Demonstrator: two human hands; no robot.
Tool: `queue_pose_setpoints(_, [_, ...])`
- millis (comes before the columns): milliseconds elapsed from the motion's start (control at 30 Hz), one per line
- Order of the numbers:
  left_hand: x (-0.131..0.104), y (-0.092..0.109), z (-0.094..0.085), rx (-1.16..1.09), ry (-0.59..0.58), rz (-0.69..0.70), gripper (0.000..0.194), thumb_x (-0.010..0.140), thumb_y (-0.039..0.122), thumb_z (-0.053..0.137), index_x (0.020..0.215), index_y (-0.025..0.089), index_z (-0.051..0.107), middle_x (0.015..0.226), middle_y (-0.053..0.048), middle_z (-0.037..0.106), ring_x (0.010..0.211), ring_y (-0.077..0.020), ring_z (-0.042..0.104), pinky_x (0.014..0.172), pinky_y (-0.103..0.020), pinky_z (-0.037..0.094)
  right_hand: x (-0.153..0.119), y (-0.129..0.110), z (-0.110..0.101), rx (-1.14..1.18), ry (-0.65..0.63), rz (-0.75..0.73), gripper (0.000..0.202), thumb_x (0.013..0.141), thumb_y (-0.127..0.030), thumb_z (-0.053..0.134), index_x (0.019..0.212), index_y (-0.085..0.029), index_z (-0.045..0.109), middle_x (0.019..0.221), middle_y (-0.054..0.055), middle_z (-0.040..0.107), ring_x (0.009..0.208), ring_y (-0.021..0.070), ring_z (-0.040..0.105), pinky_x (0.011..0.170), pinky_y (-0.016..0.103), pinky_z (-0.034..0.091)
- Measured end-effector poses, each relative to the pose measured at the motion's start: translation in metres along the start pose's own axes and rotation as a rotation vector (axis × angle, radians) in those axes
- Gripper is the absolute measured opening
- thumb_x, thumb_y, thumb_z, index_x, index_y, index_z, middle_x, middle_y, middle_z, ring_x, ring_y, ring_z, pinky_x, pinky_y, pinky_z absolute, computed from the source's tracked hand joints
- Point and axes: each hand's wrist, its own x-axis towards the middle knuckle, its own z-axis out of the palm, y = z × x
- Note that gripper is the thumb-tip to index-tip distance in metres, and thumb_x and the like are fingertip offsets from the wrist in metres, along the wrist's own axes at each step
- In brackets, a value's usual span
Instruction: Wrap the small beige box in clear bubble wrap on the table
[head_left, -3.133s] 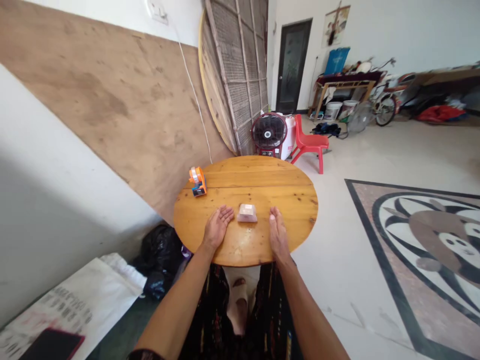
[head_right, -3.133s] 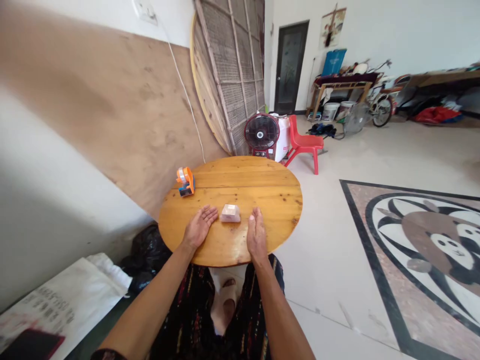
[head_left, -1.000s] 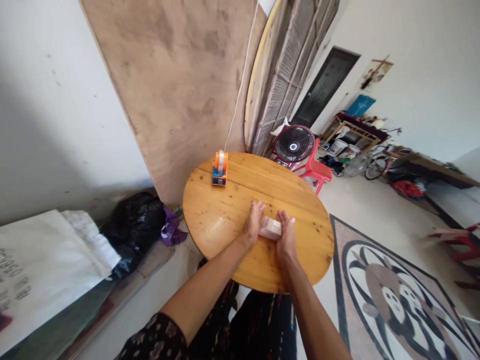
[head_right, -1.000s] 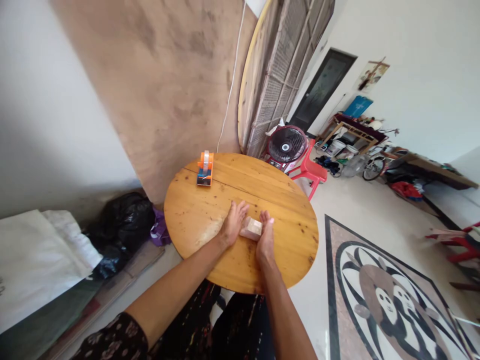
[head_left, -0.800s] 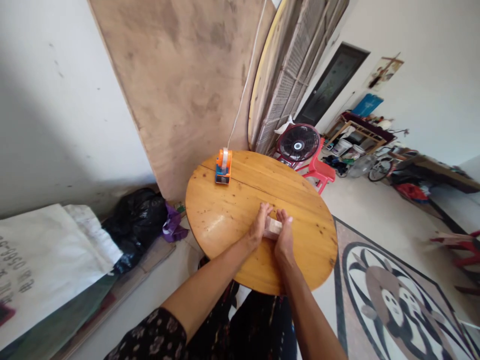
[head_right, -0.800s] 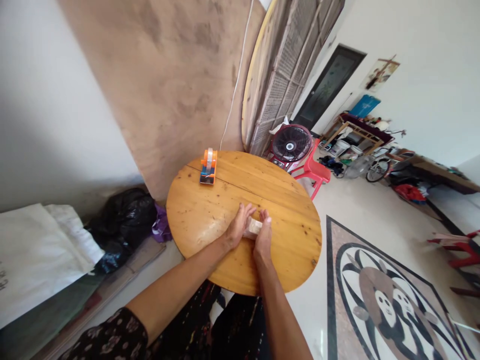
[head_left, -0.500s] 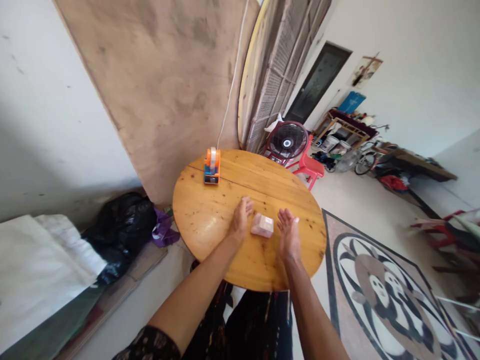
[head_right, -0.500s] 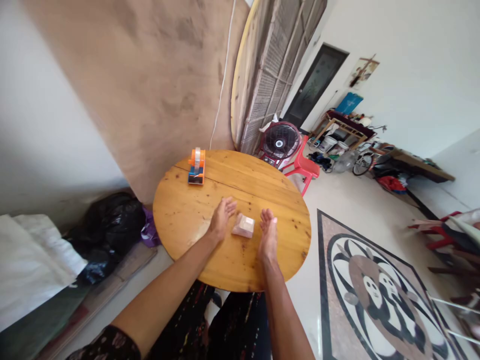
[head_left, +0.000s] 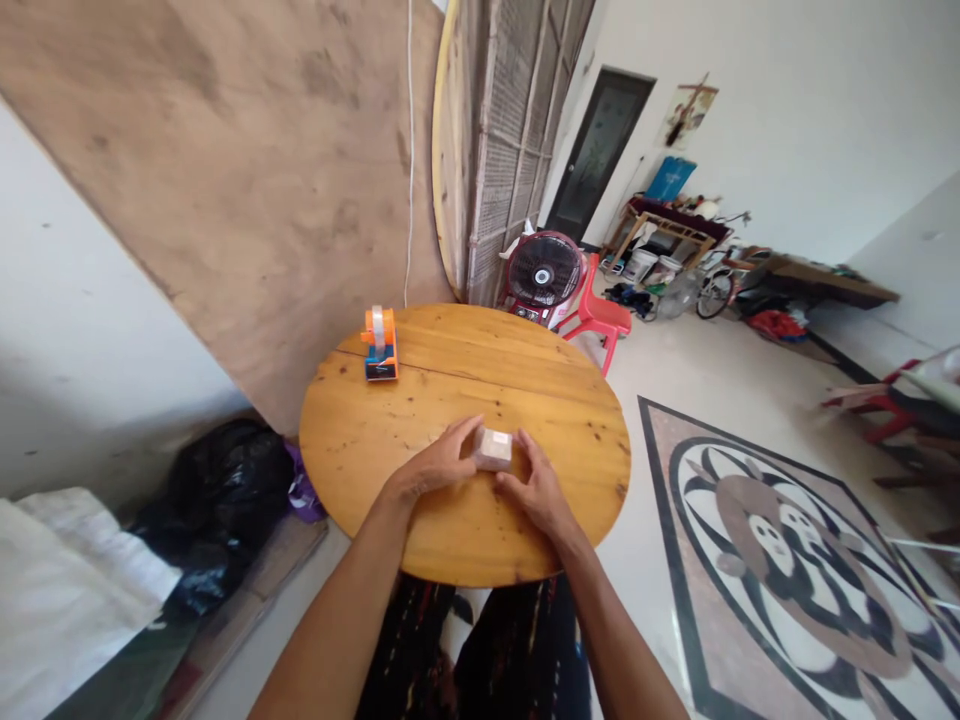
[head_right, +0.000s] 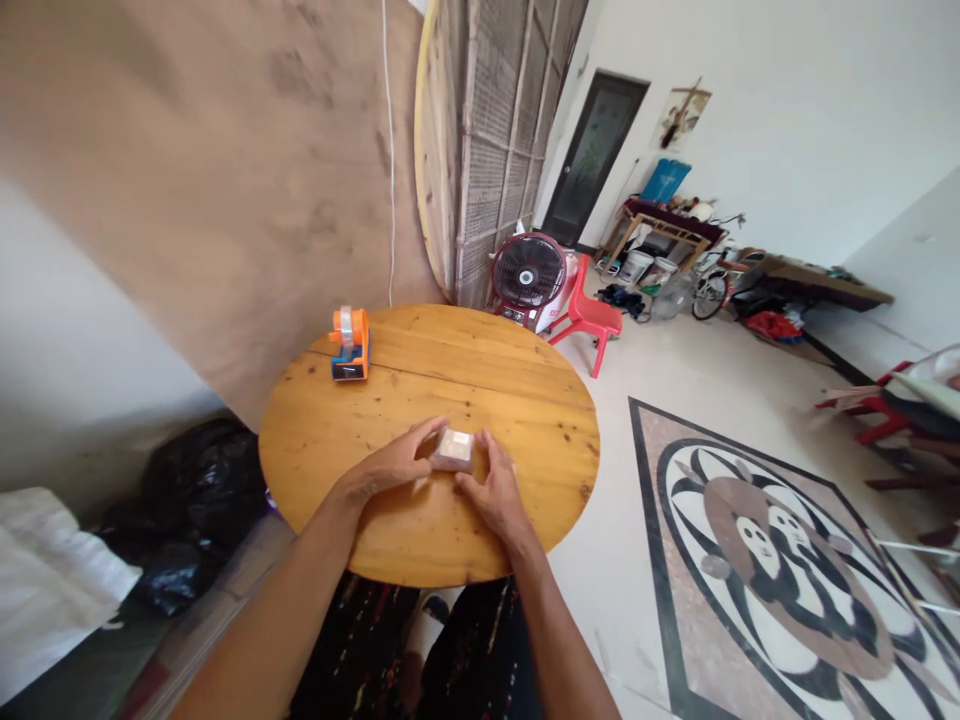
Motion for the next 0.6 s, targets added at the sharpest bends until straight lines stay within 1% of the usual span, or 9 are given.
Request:
queue_pose_setpoints(100, [0.002,0.000,0.003,0.102,-0.042,-0.016,0.072,0.065,0.008,0.054,0.137,0.016,0.044,0.146,-0.011,0.038,0.137,-0.0275,0.032,0.116,-0.046,0.020,0.004,0.002,0.003,-0.064,0.027,-0.057,0.064,0.076,-0.033,0.065,0.134,-0.014,0.046,0.137,0.015,0.049,0.128,0.0286,0.044,0.110,0.049,0.030])
queue_pose_setpoints(167, [0.004,0.001,0.006,0.114,-0.048,0.010,0.069,0.067,0.009,0.052,0.136,0.017,0.045,0.145,-0.011,0.039,0.136,-0.0264,0.034,0.115,-0.045,0.022,0.005,0.005,0.006,-0.076,0.061,-0.078,0.057,0.078,-0.032,0.064,0.131,-0.015,0.050,0.136,0.014,0.051,0.127,0.0283,0.045,0.109,0.049,0.031])
queue_pose_setpoints(267, [0.006,0.001,0.008,0.133,-0.050,0.044,0.066,0.069,0.008,0.049,0.135,0.017,0.046,0.144,-0.011,0.041,0.135,-0.0253,0.036,0.115,-0.044,0.023,0.005,0.007,0.011,-0.080,0.100,-0.079,0.054,0.079,-0.032,0.063,0.129,-0.016,0.052,0.133,0.014,0.054,0.124,0.0283,0.048,0.108,0.049,0.032])
queue_pose_setpoints(367, [0.008,-0.001,0.009,0.156,-0.047,0.061,0.066,0.069,0.008,0.048,0.134,0.017,0.047,0.145,-0.011,0.040,0.135,-0.0255,0.034,0.116,-0.045,0.022,0.003,0.007,0.011,-0.078,0.105,-0.074,0.056,0.077,-0.031,0.064,0.129,-0.015,0.051,0.131,0.014,0.055,0.122,0.0290,0.049,0.107,0.050,0.033])
queue_pose_setpoints(467, [0.009,-0.006,0.009,0.126,-0.014,0.073,0.068,0.067,0.007,0.048,0.135,0.015,0.045,0.143,-0.012,0.041,0.134,-0.0255,0.037,0.114,-0.045,0.027,0.000,0.006,0.007,-0.027,0.120,-0.062,0.060,0.075,-0.028,0.064,0.132,-0.016,0.047,0.134,0.013,0.052,0.124,0.0286,0.047,0.107,0.049,0.034])
queue_pose_setpoints(533, [0.009,-0.007,0.010,0.082,0.034,0.075,0.070,0.065,0.007,0.048,0.135,0.013,0.045,0.140,-0.013,0.044,0.130,-0.0253,0.041,0.111,-0.044,0.033,-0.002,0.007,0.004,0.052,0.160,-0.040,0.054,0.076,-0.024,0.060,0.128,-0.017,0.049,0.131,0.012,0.054,0.122,0.0265,0.049,0.106,0.046,0.037])
queue_pose_setpoints(600, [0.009,-0.006,0.009,0.067,0.071,0.083,0.068,0.063,0.006,0.048,0.131,0.013,0.048,0.135,-0.013,0.050,0.126,-0.0247,0.046,0.109,-0.042,0.036,-0.004,0.007,0.002,0.110,0.205,-0.019,0.043,0.076,-0.021,0.056,0.118,-0.017,0.053,0.121,0.011,0.060,0.114,0.0243,0.055,0.102,0.043,0.041])
